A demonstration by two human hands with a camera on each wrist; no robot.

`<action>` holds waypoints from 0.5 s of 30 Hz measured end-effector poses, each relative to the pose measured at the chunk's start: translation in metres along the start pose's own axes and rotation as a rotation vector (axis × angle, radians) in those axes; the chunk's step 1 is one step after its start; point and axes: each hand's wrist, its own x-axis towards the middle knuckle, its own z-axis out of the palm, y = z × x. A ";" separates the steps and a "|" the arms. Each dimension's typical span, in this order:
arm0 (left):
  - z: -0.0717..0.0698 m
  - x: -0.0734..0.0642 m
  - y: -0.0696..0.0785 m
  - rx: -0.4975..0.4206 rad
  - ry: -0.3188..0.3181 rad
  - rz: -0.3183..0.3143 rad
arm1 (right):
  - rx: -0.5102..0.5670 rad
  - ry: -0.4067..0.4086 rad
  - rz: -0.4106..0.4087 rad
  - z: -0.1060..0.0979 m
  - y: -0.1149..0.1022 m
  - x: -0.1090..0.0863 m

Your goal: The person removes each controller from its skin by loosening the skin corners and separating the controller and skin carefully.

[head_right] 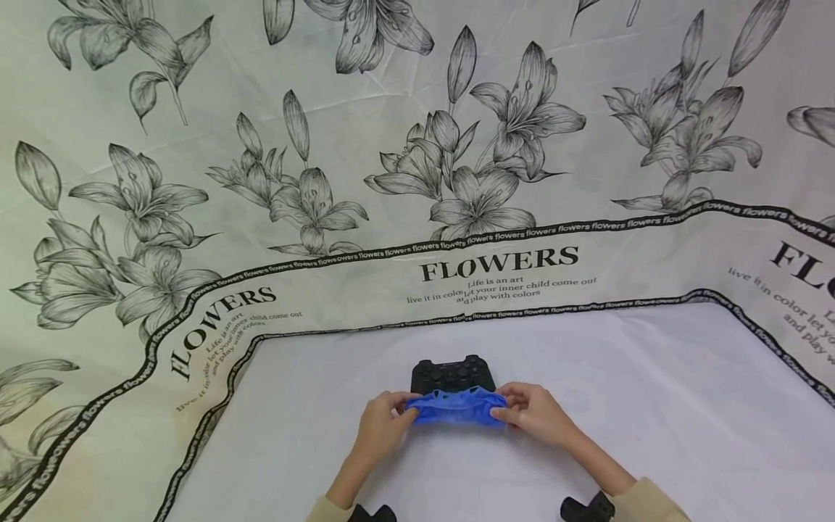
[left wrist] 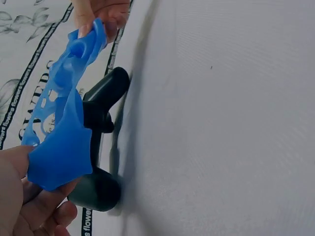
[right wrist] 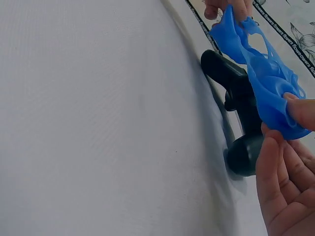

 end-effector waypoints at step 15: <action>-0.010 0.011 -0.007 -0.284 -0.269 0.019 | 0.110 -0.142 -0.084 -0.004 -0.002 0.002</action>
